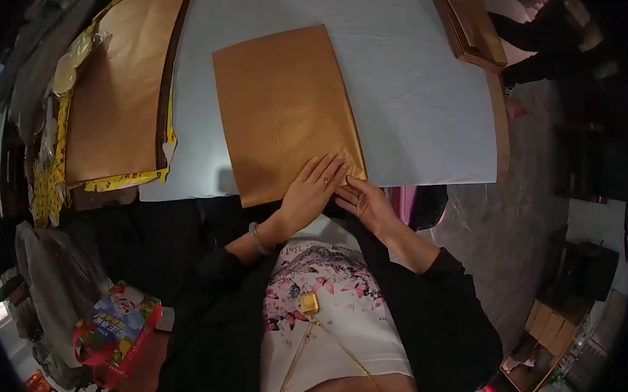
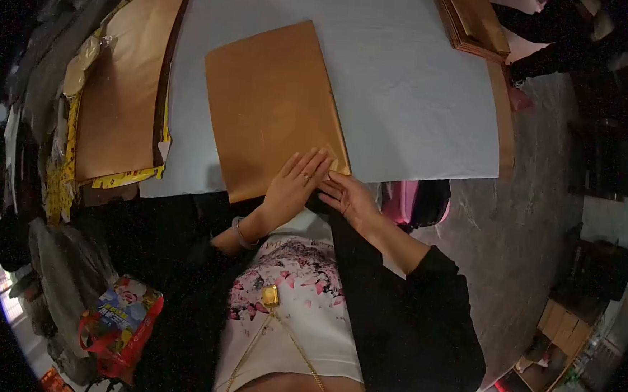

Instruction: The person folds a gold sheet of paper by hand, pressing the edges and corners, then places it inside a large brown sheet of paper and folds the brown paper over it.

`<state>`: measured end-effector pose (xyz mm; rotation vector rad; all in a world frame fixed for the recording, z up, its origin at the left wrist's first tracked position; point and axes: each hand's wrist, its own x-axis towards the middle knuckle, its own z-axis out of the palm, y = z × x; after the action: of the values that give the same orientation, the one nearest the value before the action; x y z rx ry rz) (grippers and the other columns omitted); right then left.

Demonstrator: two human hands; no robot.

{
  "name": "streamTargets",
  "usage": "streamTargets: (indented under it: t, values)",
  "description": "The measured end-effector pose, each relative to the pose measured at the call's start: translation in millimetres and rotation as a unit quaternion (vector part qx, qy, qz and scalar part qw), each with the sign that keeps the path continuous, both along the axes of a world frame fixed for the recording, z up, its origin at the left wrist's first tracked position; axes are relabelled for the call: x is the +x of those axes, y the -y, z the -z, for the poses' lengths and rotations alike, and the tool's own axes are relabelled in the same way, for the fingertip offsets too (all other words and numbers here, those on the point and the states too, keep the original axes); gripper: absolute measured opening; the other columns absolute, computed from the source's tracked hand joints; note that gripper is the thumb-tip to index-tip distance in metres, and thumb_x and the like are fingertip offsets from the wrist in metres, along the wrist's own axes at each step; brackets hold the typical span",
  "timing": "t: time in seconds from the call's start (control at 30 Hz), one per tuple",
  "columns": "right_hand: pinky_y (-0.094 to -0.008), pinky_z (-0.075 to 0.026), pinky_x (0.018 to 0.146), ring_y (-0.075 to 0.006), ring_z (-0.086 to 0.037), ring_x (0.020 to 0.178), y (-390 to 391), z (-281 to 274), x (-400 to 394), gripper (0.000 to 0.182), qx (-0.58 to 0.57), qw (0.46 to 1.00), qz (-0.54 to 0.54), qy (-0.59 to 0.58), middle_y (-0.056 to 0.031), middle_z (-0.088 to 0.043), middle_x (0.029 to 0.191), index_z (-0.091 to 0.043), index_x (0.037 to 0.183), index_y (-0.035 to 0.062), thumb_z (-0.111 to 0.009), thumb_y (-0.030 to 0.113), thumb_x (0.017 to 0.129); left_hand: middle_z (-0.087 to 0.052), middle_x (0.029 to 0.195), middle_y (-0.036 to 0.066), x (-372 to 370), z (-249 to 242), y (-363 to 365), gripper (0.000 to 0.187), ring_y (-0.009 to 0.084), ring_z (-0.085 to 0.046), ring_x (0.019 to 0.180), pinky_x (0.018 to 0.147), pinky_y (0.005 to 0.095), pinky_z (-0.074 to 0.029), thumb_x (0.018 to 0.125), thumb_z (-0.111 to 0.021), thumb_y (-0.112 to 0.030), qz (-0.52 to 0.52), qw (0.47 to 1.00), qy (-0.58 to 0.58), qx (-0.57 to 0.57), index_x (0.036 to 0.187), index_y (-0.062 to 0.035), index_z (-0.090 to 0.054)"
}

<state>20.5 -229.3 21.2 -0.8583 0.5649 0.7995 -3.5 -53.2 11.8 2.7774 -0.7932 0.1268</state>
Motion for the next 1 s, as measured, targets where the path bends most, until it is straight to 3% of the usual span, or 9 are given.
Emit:
streamTargets:
  t: [0.1,0.2,0.27,0.37,0.47,0.6,0.7,0.77,1.0]
  values:
    - [-0.0322,-0.048,0.085,-0.0196,-0.059,0.099,0.5,-8.3,0.3,0.026,-0.029,0.995,-0.086,0.035,-0.0114,-0.060,0.108,-0.055,0.102,0.0045,-0.053,0.029,0.092,-0.030,0.145,0.011,-7.5,8.0,-9.3,0.057,0.0234,-0.029,0.133,0.108,0.0396,-0.025,0.084,-0.045,-0.014,0.000,1.000,0.002,0.030,0.138,-0.0039,-0.033]
    - [-0.0297,-0.051,0.076,-0.0181,-0.063,0.089,9.7,-8.6,1.4,0.034,-0.109,0.980,-0.142,0.081,-0.0123,-0.063,0.105,-0.056,0.104,0.0027,-0.051,0.034,0.093,-0.028,0.147,0.007,-11.6,6.6,-20.8,0.058,0.0214,-0.027,0.135,0.109,0.0381,-0.024,0.084,-0.045,-0.015,0.024,0.998,0.008,0.059,0.140,-0.0082,-0.032]
    - [-0.0242,-0.050,0.063,-0.0153,-0.065,0.076,16.4,-2.5,1.9,0.035,-0.194,0.939,-0.230,0.164,-0.0079,-0.066,0.095,-0.058,0.105,0.0036,-0.050,0.035,0.093,-0.028,0.147,0.008,-12.8,2.5,-24.0,0.058,0.0218,-0.027,0.135,0.108,0.0379,-0.024,0.084,-0.045,-0.015,0.035,0.998,-0.002,0.061,0.140,-0.0085,-0.032]
    - [-0.0238,-0.049,0.062,-0.0140,-0.064,0.071,17.5,10.5,-5.4,0.035,-0.141,0.968,-0.185,0.099,-0.0093,-0.067,0.088,-0.060,0.102,0.0031,-0.047,0.035,0.095,-0.026,0.148,0.009,-19.2,4.4,-19.3,0.057,0.0225,-0.027,0.135,0.109,0.0378,-0.023,0.085,-0.044,-0.015,0.033,0.998,-0.020,0.051,0.140,-0.0085,-0.031]
    - [-0.0199,-0.043,0.052,-0.0103,-0.060,0.063,9.7,18.0,-16.4,0.034,-0.132,0.967,-0.171,0.132,-0.0062,-0.067,0.086,-0.061,0.100,0.0046,-0.048,0.035,0.095,-0.025,0.148,0.010,-22.1,8.3,-3.5,0.056,0.0230,-0.027,0.135,0.110,0.0378,-0.022,0.086,-0.043,-0.014,0.019,0.999,0.000,0.040,0.140,-0.0072,-0.032]
    - [-0.0226,-0.043,0.052,-0.0111,-0.060,0.061,9.4,28.7,-19.9,0.034,-0.125,0.958,-0.193,0.173,-0.0079,-0.068,0.088,-0.062,0.098,0.0026,-0.045,0.033,0.096,-0.029,0.146,0.011,-18.2,21.0,2.7,0.052,0.0231,-0.027,0.135,0.110,0.0381,-0.022,0.086,-0.043,-0.014,0.030,0.999,0.018,0.017,0.137,-0.0048,-0.036]
    - [-0.0232,-0.043,0.048,-0.0112,-0.057,0.052,9.0,30.9,-16.4,0.037,-0.199,0.924,-0.237,0.223,-0.0080,-0.068,0.079,-0.063,0.096,0.0005,-0.045,0.032,0.096,-0.029,0.146,0.010,-17.5,23.6,2.0,0.052,0.0225,-0.027,0.135,0.110,0.0383,-0.021,0.086,-0.042,-0.014,0.037,0.999,0.023,0.013,0.137,-0.0052,-0.036]
    - [-0.0216,-0.040,0.043,-0.0086,-0.052,0.043,9.3,29.4,-15.5,0.039,-0.290,0.858,-0.283,0.316,-0.0056,-0.065,0.066,-0.064,0.091,-0.0003,-0.045,0.033,0.096,-0.029,0.146,0.009,-18.2,23.4,1.6,0.052,0.0223,-0.027,0.135,0.110,0.0385,-0.021,0.086,-0.042,-0.014,0.036,0.999,0.023,0.009,0.137,-0.0055,-0.035]
    - [-0.0228,-0.039,0.041,-0.0083,-0.049,0.041,10.4,27.0,-15.4,0.038,-0.308,0.850,-0.300,0.305,-0.0048,-0.062,0.059,-0.064,0.087,-0.0008,-0.046,0.032,0.096,-0.029,0.146,0.009,-17.4,25.1,5.8,0.055,0.0228,-0.027,0.135,0.109,0.0393,-0.022,0.085,-0.043,-0.016,-0.012,0.999,0.029,0.025,0.139,-0.0058,-0.033]
